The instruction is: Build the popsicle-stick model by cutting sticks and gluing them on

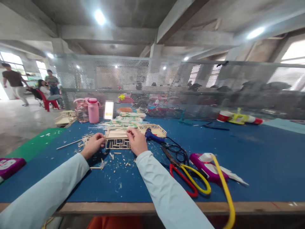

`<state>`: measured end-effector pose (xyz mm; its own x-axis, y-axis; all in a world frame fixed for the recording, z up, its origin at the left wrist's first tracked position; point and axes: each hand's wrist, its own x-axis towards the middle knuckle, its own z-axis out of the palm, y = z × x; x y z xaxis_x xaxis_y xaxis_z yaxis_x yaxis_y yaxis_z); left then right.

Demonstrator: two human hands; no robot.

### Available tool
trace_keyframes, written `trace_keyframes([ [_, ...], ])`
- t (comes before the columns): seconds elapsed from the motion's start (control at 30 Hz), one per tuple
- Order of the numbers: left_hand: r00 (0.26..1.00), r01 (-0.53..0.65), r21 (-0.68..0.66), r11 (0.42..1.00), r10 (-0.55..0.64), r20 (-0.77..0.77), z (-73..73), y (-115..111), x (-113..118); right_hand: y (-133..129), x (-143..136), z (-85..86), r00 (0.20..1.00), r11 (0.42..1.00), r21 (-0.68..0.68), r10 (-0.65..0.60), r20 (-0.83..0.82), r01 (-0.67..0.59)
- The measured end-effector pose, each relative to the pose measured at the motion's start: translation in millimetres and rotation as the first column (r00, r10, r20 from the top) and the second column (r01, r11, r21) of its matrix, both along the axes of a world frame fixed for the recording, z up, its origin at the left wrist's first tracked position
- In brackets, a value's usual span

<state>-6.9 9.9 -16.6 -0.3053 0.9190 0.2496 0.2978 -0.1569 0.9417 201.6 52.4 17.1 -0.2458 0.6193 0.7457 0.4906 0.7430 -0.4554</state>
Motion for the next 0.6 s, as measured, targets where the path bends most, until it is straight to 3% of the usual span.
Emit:
trace_keyframes([
  [0.13, 0.996, 0.09, -0.038, 0.995, -0.089, 0.029, -6.7, 3, 1, 1, -1, -2.0, 1.0, 0.998, 0.066, 0.006, 0.019, -0.007],
  [0.33, 0.999, 0.032, -0.019, 0.999, -0.032, -0.007, -9.0, -2, 2, -8, -10, -9.0, 0.985, 0.995, 0.031, 0.094, 0.144, -0.1],
  [0.6, 0.988, 0.05, 0.003, 0.999, -0.05, 0.146, 11.9, -21, 22, -16, -11, -4.5, 0.988, 0.985, 0.134, 0.092, 0.124, -0.108],
])
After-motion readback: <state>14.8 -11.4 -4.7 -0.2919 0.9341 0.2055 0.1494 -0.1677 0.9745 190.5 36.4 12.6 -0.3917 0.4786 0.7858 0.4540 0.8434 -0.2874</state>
